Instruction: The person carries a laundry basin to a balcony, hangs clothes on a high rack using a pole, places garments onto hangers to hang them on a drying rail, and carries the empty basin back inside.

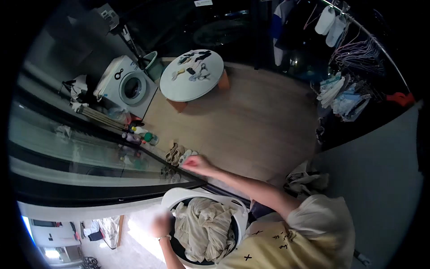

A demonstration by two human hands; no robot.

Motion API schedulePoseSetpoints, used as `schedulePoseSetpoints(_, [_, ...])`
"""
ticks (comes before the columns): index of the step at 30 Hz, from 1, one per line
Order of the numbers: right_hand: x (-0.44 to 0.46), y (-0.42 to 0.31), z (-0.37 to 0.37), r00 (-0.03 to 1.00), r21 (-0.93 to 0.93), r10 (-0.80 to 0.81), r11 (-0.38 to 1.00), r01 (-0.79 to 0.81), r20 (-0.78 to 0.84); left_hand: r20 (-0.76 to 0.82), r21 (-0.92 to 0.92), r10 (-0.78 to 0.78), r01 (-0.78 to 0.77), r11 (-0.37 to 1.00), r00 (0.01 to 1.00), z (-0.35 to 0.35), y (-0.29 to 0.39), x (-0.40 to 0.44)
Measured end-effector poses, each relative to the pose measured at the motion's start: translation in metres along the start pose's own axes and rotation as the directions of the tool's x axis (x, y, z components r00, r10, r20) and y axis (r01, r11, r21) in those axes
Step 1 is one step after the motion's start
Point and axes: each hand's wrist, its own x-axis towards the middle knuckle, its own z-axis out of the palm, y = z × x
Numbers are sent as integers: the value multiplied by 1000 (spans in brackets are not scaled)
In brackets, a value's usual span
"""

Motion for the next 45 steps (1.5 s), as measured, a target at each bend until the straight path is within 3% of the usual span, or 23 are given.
schedulePoseSetpoints(1, [-16,12,-42,979,-26,186,982,-188,-81,43,13,14,-14,1000,999,6,20,15])
schedulePoseSetpoints(2, [-37,20,-84,979,-103,97,988,-117,-181,65,40,21,-24,999,998,18,40,31])
schedulePoseSetpoints(4, [-80,17,-131,900,-265,195,912,-312,-389,131,88,57,-69,994,990,32,55,68])
schedulePoseSetpoints(7, [-148,45,-197,793,-170,385,843,-510,-471,236,101,193,-222,970,952,37,105,119])
schedulePoseSetpoints(8, [-173,56,-217,828,-369,446,746,-554,-340,238,116,246,-278,953,940,42,119,133])
schedulePoseSetpoints(10, [-230,64,-215,849,-477,528,750,-459,12,312,50,302,-333,942,901,37,146,163])
schedulePoseSetpoints(12, [-255,40,-202,727,-362,511,855,-372,459,319,63,347,-385,921,882,39,175,186])
schedulePoseSetpoints(14, [-238,-25,-173,699,37,453,825,-564,553,331,19,417,-448,894,846,43,197,213])
schedulePoseSetpoints(16, [-214,-44,-161,761,313,553,696,-646,339,207,-62,494,-492,868,845,63,209,238])
schedulePoseSetpoints(17, [-207,-45,-157,755,450,615,621,-641,227,243,-50,485,-489,871,840,68,215,247])
schedulePoseSetpoints(20, [-183,5,-170,640,224,756,653,-724,-137,303,-24,483,-500,866,822,83,224,295])
schedulePoseSetpoints(21, [-166,27,-182,536,24,800,562,-826,-270,292,-35,492,-505,863,820,90,227,319])
schedulePoseSetpoints(24, [-97,27,-187,638,-102,761,630,-770,-118,279,-99,483,-475,874,830,107,230,382])
schedulePoseSetpoints(25, [-65,38,-186,680,114,729,684,-721,-77,269,-110,478,-466,878,836,115,229,415])
schedulePoseSetpoints(28, [7,66,-187,552,586,827,499,-638,-103,305,-76,419,-417,906,855,140,218,493])
schedulePoseSetpoints(32, [106,79,-176,559,620,794,568,-541,-239,438,-14,303,-330,944,846,160,190,570])
schedulePoseSetpoints(33, [133,79,-178,625,583,745,621,-524,-233,451,-7,270,-300,954,850,169,182,590])
schedulePoseSetpoints(36, [206,110,-191,630,686,702,638,-350,-332,485,21,175,-211,977,857,204,174,650])
schedulePoseSetpoints(39, [262,181,-214,646,548,596,776,-311,-477,516,46,107,-152,987,850,236,179,705])
schedulePoseSetpoints(42, [321,238,-254,649,412,642,764,-497,-409,543,59,21,-63,996,840,265,184,762])
schedulePoseSetpoints(44, [352,291,-279,758,70,526,836,-544,-385,541,46,17,-50,998,841,291,185,796])
schedulePoseSetpoints(45, [354,319,-287,862,-228,376,857,-463,-340,542,65,12,-57,996,841,300,181,804])
